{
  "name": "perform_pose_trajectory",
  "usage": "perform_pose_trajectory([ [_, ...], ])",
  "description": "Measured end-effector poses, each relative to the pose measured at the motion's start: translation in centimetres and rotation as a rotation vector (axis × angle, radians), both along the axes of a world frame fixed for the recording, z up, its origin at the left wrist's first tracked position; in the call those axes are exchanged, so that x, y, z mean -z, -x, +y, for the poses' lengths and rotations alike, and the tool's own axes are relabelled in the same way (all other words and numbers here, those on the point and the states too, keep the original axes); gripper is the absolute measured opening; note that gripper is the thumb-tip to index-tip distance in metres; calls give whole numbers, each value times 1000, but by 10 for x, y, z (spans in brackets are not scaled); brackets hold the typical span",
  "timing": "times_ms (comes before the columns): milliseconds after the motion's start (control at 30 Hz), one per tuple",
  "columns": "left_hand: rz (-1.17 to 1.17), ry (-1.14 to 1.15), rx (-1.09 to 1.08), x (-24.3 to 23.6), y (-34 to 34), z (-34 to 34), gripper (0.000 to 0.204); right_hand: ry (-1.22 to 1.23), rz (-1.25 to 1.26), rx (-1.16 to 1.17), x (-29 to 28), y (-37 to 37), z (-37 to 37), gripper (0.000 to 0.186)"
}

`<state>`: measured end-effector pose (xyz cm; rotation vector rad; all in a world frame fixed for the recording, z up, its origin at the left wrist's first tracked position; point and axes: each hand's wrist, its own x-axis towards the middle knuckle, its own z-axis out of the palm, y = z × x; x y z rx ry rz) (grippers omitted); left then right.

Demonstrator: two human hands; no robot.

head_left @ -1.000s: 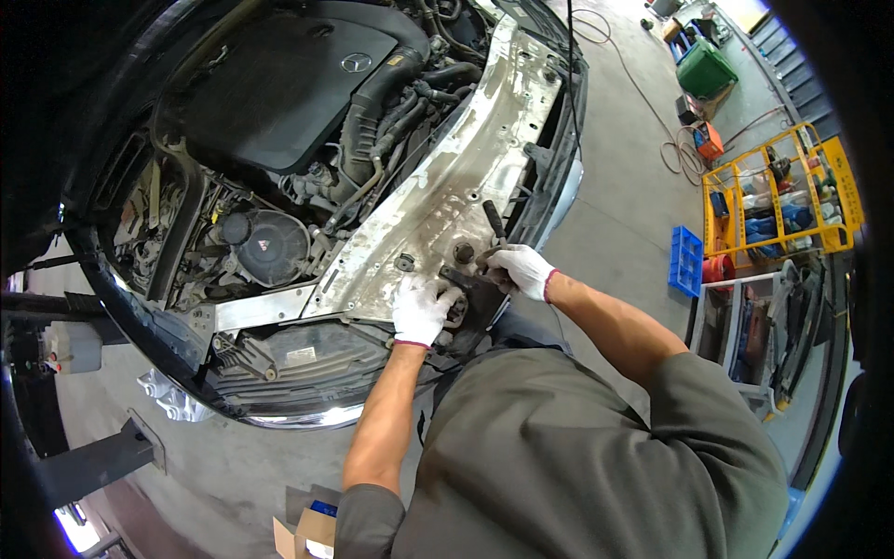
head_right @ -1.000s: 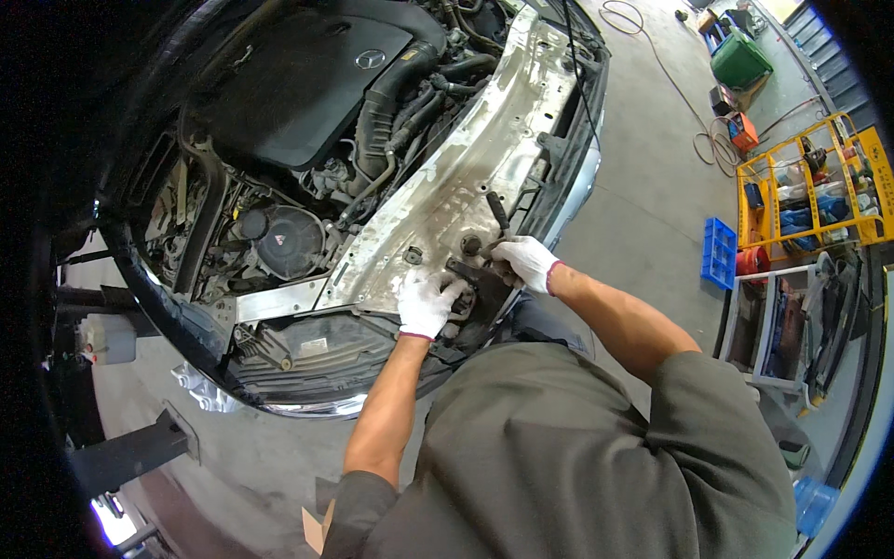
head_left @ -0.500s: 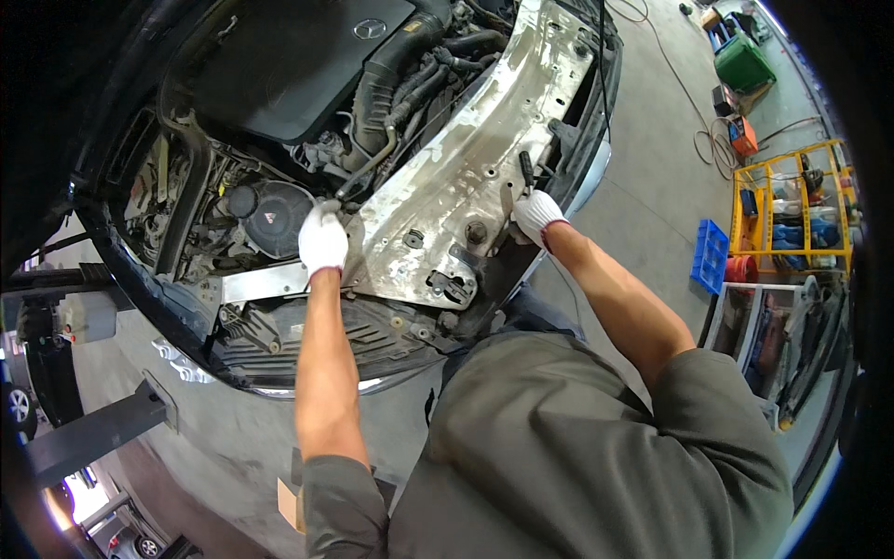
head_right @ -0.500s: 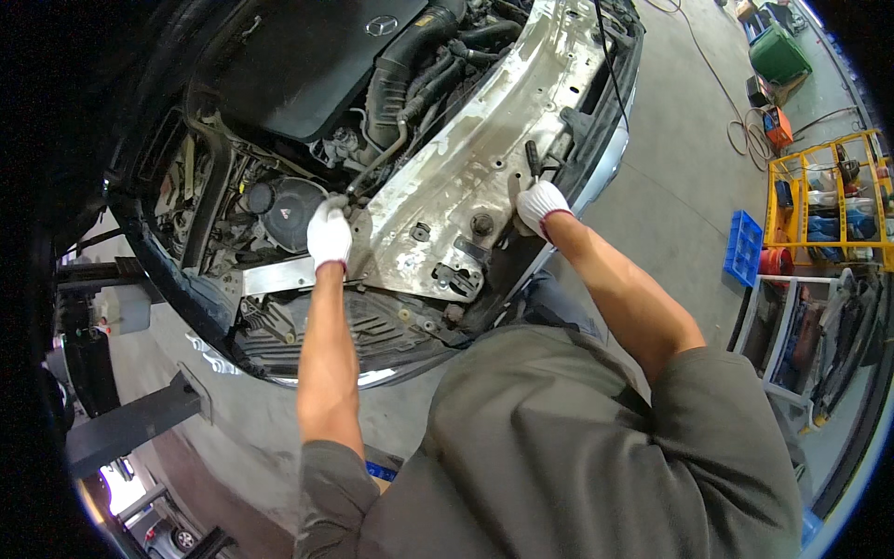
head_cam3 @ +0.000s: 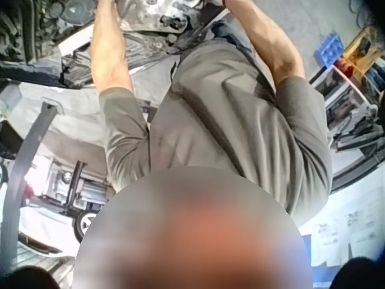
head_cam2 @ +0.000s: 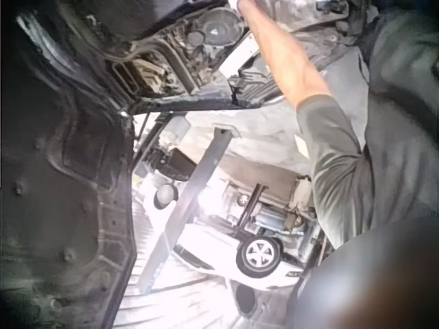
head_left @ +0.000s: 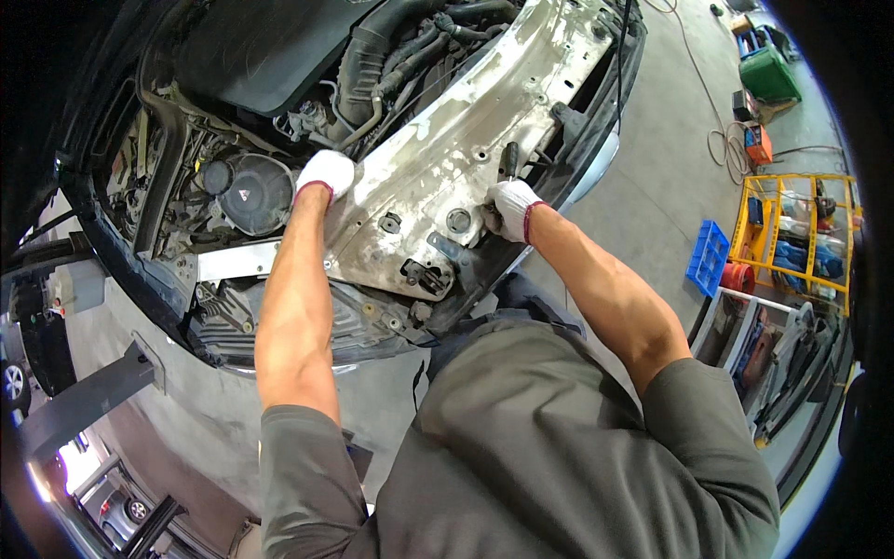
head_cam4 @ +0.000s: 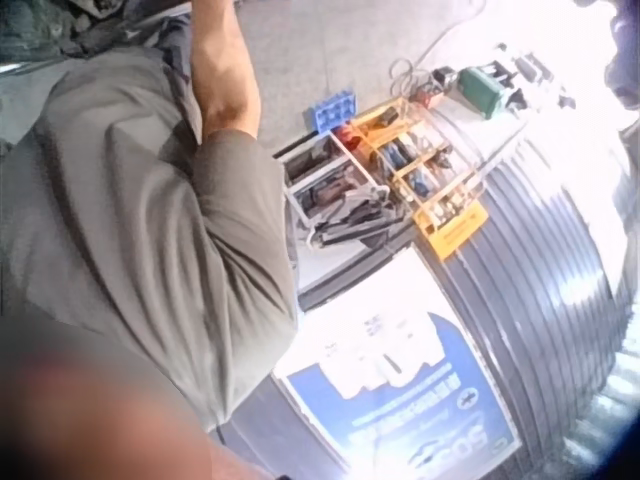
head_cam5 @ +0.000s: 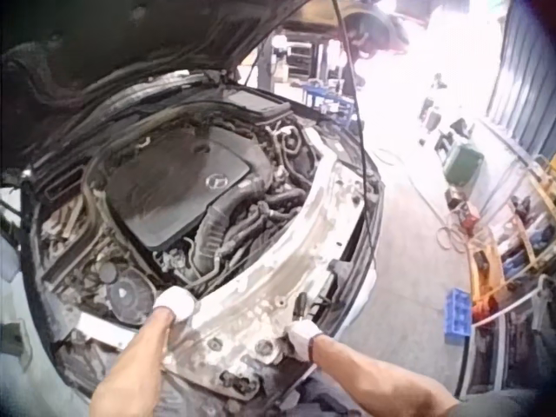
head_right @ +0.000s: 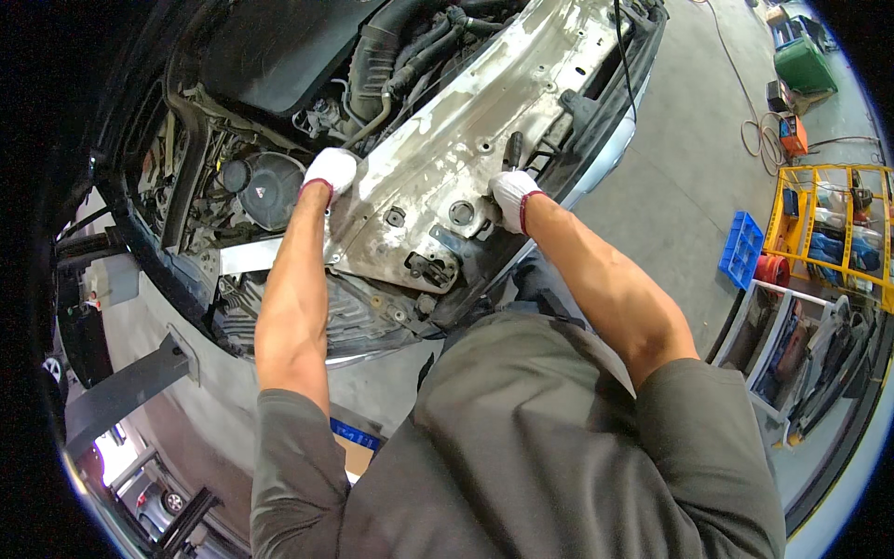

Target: The person works on the front end of a car with the hood open, repeatedly inserting and removing black plastic fasteners from the radiator support area. The person briefly walks to a tool cart to retrieve a fastener before returning to continue the task.

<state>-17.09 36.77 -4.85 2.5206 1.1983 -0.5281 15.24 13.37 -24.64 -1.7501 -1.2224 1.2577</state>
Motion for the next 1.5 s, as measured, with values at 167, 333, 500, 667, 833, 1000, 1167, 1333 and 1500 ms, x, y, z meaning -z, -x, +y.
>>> perform_pose_trajectory([
  [167,-132,47,-313,15,41,-10,35,603,599,555,-168,64,17,15],
  [333,-260,170,-369,9,0,-11,32,108,-88,-12,-48,7,-11,11],
  [500,-181,173,-369,19,32,-11,35,-60,-543,-543,-113,31,17,9],
  [667,-132,156,-351,-7,20,-19,35,280,49,-127,-82,32,6,5],
  [833,-303,222,-526,2,11,-24,32,105,-204,-267,-55,12,2,8],
  [1000,-232,136,-490,16,36,-21,34,-110,-879,-749,-165,43,25,17],
  [1167,-331,157,-520,4,33,-28,34,282,1,-351,-210,17,-16,14],
  [1333,-624,74,-642,1,32,-56,36,239,156,-97,-248,-28,-62,37],
  [1500,-764,174,-948,-36,13,-163,37,-150,-451,-557,-231,-43,-35,35],
])
